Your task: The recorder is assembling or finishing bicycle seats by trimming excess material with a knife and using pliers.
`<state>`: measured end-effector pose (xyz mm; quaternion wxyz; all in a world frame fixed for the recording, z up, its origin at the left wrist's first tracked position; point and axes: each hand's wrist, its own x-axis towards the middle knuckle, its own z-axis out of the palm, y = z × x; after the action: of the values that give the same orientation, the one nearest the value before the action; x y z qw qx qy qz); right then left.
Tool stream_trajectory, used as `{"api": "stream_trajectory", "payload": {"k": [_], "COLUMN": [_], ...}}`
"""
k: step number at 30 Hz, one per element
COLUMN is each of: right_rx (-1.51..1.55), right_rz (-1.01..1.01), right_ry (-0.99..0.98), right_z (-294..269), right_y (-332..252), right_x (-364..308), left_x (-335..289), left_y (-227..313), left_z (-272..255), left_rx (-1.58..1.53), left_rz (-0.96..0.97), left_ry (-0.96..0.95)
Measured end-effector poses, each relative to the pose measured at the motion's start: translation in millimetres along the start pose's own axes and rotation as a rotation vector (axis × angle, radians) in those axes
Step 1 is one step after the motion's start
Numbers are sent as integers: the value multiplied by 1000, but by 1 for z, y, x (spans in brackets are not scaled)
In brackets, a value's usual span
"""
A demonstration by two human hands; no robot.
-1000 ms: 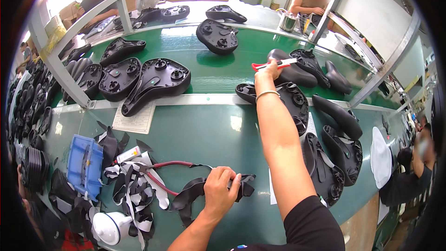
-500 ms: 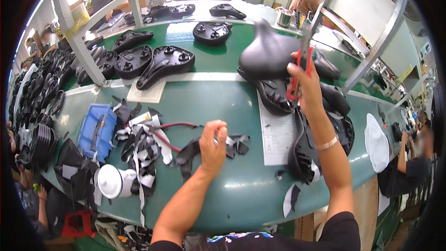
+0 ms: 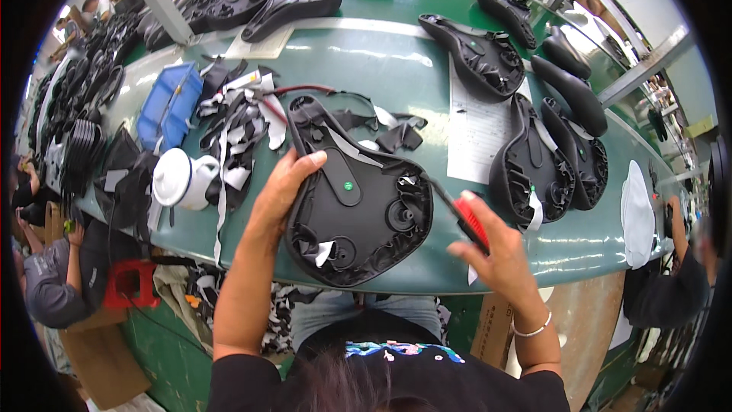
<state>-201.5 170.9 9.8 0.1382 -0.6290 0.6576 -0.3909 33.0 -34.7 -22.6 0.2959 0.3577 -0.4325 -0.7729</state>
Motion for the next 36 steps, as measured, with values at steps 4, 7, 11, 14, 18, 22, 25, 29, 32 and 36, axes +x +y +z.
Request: {"api": "stream_trajectory", "payload": {"k": [4, 7, 11, 14, 18, 22, 25, 29, 32, 36], "right_rx": [-312, -542, -651, -513, -79, -161, 82, -87, 239, 446], "right_rz": [-273, -391, -201, 89, 249, -30, 26, -133, 410, 279], "right_ry": [-220, -276, -346, -310, -255, -41, 170, 52, 332, 40], "right_z": [-8, -14, -4, 27, 44, 26, 39, 55, 24, 23], "right_y": [9, 18, 20, 4, -33, -28, -4, 12, 0, -28], "right_x": [19, 34, 6, -35, -67, -49, -15, 43, 61, 39], "left_x": [0, 8, 13, -1, -38, -61, -66, -76, -83, -62], "left_y": [27, 41, 39, 27, 10, -7, -23, -36, -28, -6], "left_z": [8, 20, 23, 15, 6, 3, -2, -7, 4, 38], "left_rx": [188, 308, 313, 308, 258, 57, 61, 33, 849, 1307], "left_rz": [-37, -36, 28, 46, 5, 185, 125, 176, 297, 718], "left_ry": [-72, -141, -151, -26, 274, 185, 260, 368, 877, 135]}}
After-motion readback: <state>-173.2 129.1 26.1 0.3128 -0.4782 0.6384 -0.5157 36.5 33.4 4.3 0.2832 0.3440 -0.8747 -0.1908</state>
